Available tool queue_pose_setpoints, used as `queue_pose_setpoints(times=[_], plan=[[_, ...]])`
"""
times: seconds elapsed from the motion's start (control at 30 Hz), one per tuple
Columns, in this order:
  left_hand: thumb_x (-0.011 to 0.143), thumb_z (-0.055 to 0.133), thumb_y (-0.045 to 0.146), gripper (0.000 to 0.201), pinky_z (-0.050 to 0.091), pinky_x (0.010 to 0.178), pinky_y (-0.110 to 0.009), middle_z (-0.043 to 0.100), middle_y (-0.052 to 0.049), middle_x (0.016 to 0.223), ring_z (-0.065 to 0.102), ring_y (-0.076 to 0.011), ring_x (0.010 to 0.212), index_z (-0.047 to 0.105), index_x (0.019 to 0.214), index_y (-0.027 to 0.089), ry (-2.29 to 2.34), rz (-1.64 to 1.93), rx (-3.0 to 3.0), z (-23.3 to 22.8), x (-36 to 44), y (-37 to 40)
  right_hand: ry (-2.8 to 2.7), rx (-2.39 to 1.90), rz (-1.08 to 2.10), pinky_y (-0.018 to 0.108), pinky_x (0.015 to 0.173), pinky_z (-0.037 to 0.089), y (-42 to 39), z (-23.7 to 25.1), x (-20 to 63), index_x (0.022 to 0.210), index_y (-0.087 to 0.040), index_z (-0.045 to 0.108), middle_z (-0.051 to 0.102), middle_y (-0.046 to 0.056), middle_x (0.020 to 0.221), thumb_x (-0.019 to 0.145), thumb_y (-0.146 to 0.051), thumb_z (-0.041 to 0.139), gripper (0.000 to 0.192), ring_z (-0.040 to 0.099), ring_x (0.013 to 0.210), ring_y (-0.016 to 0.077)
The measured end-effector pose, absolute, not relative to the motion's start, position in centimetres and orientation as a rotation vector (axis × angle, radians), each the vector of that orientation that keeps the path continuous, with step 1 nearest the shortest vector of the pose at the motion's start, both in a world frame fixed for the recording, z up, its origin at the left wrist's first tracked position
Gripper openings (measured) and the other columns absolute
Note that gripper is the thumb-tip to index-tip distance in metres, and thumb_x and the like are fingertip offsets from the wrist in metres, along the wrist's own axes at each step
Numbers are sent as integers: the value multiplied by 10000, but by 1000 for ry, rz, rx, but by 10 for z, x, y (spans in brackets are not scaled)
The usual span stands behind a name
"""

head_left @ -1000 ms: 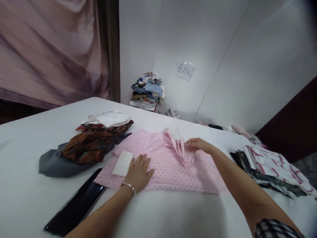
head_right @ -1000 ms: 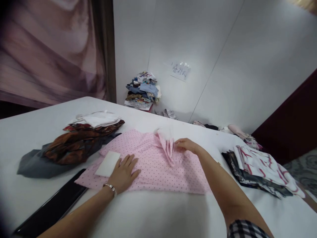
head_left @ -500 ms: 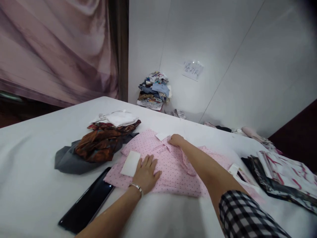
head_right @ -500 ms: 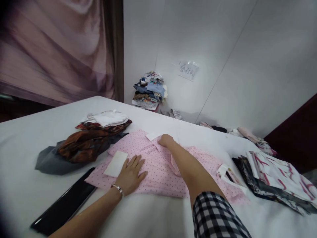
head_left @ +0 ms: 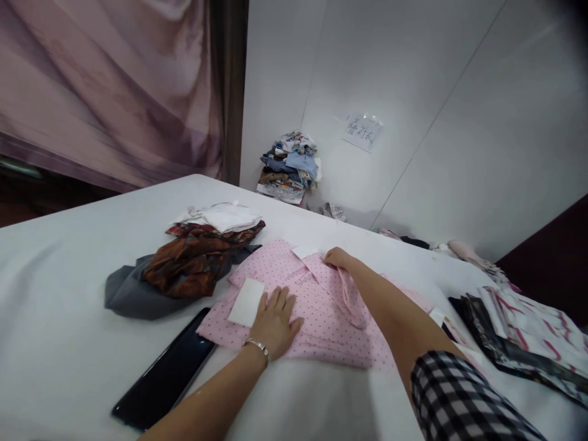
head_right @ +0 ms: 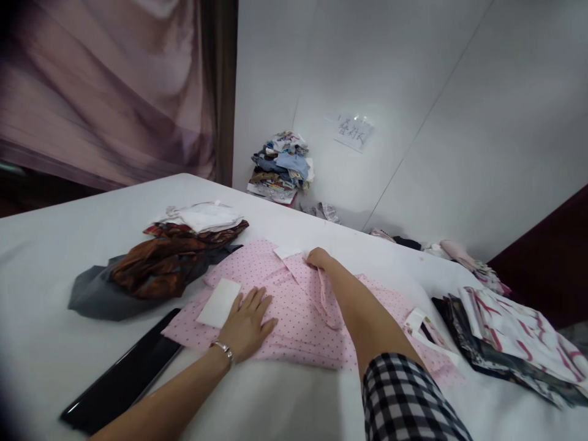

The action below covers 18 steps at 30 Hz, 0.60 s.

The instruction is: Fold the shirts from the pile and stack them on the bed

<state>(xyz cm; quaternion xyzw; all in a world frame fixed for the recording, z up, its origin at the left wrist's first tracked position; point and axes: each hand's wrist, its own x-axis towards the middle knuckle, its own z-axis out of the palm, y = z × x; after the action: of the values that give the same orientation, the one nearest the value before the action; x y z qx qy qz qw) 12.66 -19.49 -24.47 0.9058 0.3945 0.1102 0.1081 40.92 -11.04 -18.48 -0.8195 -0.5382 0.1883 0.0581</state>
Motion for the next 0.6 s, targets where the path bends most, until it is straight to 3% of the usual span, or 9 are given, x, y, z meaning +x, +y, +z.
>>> queue_pose_setpoints(times=[0.2,0.33,0.43,0.6], plan=[[900,370,488,577,142,1157,-527,347,-110,1521,245,-294,1425,472,1377,180,1164,346,2680,-248,126,-194,-1450,-2303,365,234,659,470,-94,-155,430,614,-193,674,662,35,638,647,-219,688,45,620,712,180],[904,355,500,579,136,1159,-520,349,-103,1521,252,-293,1421,474,1374,182,1162,347,2686,-249,126,-194,-1167,-2123,102,261,680,484,-81,-92,474,827,-160,634,645,73,790,800,-268,538,147,606,789,178],[906,351,500,583,133,1158,-526,350,-103,1520,250,-294,1422,476,1374,175,1161,348,2694,-250,126,-193,-895,-1821,-26,253,665,503,-82,-41,508,996,-192,518,599,44,873,904,-273,366,196,600,790,131],[904,335,517,604,145,1155,-531,346,-105,1520,255,-294,1421,477,1375,167,1156,331,2710,-249,126,-190,-587,-1168,11,265,687,528,-119,6,559,873,-245,405,537,-21,863,904,-239,383,39,624,777,96]])
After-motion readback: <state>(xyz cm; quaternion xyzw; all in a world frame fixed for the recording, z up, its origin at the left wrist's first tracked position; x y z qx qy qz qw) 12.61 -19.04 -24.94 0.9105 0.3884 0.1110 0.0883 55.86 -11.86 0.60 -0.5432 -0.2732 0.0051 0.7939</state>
